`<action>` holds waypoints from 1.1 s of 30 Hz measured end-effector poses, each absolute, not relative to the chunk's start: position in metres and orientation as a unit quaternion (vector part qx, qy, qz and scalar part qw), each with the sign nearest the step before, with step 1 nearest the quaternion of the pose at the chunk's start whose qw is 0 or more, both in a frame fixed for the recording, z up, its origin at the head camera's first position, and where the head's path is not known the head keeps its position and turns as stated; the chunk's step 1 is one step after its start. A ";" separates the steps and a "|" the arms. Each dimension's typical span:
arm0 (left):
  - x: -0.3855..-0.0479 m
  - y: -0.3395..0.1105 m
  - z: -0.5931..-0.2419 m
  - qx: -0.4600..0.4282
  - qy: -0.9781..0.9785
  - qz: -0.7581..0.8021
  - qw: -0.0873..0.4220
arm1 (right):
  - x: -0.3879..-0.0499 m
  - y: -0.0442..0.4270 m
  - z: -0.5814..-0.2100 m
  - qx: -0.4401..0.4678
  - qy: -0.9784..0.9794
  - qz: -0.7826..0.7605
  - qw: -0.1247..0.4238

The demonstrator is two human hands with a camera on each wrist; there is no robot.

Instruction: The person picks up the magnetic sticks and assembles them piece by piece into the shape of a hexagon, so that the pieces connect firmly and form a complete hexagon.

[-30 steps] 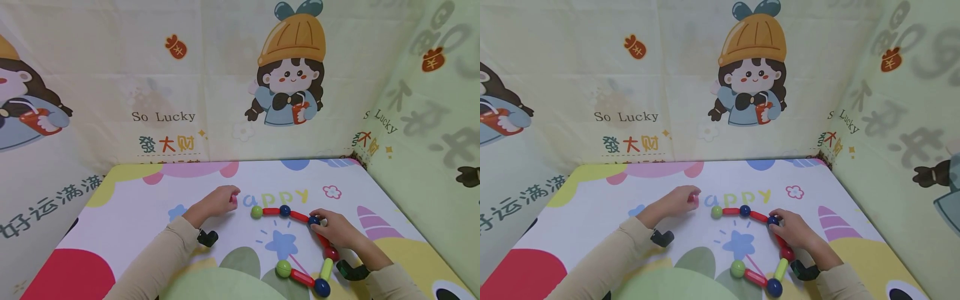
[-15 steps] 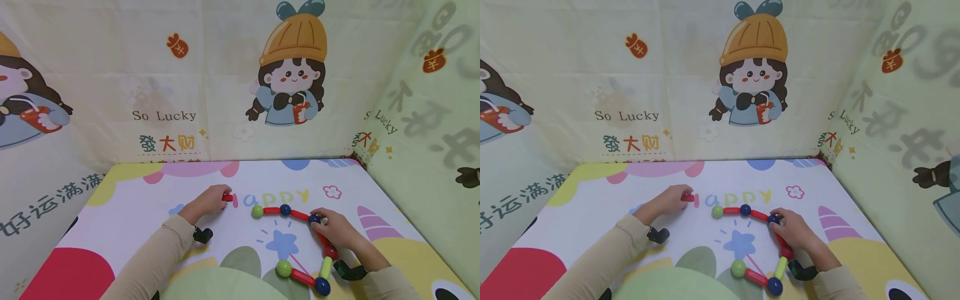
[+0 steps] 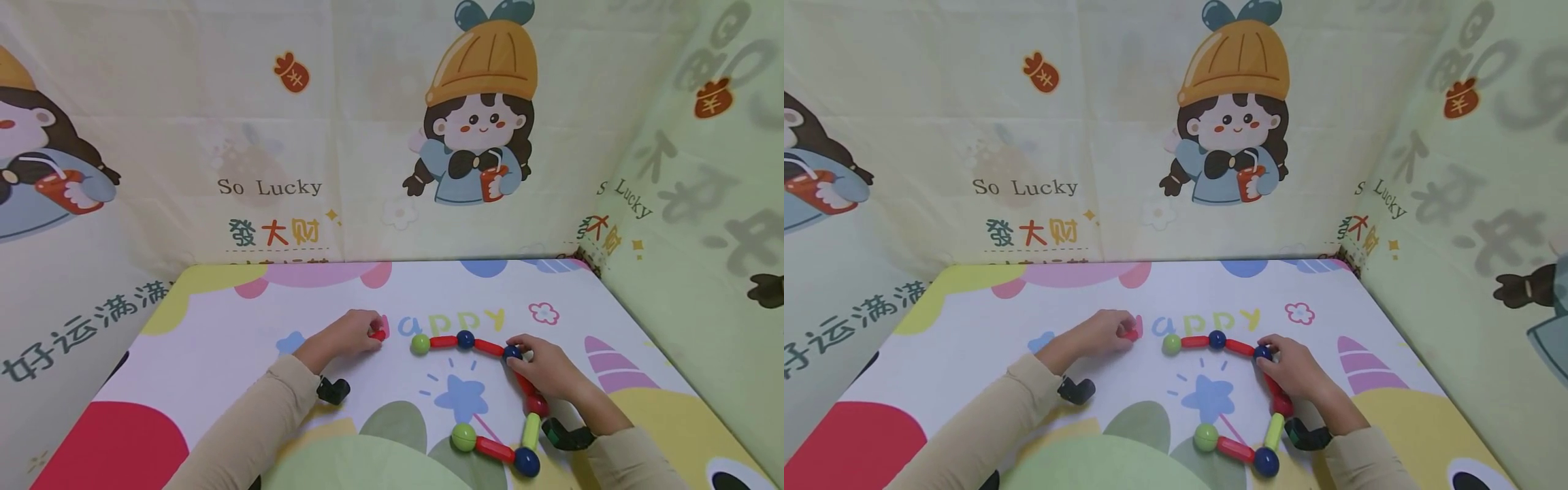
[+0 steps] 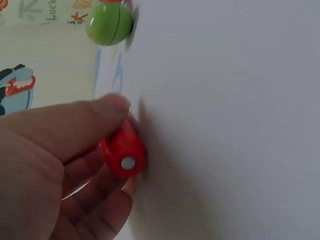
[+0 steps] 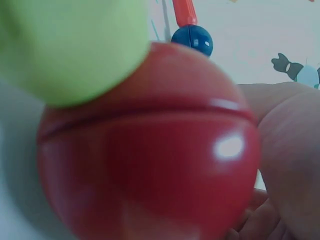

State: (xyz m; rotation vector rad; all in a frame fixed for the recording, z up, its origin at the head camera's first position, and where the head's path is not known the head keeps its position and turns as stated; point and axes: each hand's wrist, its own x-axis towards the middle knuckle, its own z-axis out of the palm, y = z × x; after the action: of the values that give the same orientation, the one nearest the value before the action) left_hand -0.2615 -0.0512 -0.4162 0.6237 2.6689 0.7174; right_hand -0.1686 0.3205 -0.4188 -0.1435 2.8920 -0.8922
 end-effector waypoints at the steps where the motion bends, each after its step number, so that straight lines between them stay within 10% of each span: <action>1: -0.260 -0.050 -0.416 0.221 0.929 0.252 0.158 | -0.169 0.321 -0.419 -0.045 0.953 -0.294 0.055; 33: -0.217 -0.008 -0.415 0.178 0.910 0.348 0.136 | -0.167 0.317 -0.418 -0.040 0.954 -0.293 0.050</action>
State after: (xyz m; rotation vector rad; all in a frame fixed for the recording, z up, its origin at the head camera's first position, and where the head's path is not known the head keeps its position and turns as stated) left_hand -0.2174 -0.0075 -0.4152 0.5147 2.6359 1.0089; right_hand -0.1666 0.3174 -0.4176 -0.1223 2.9054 -0.8922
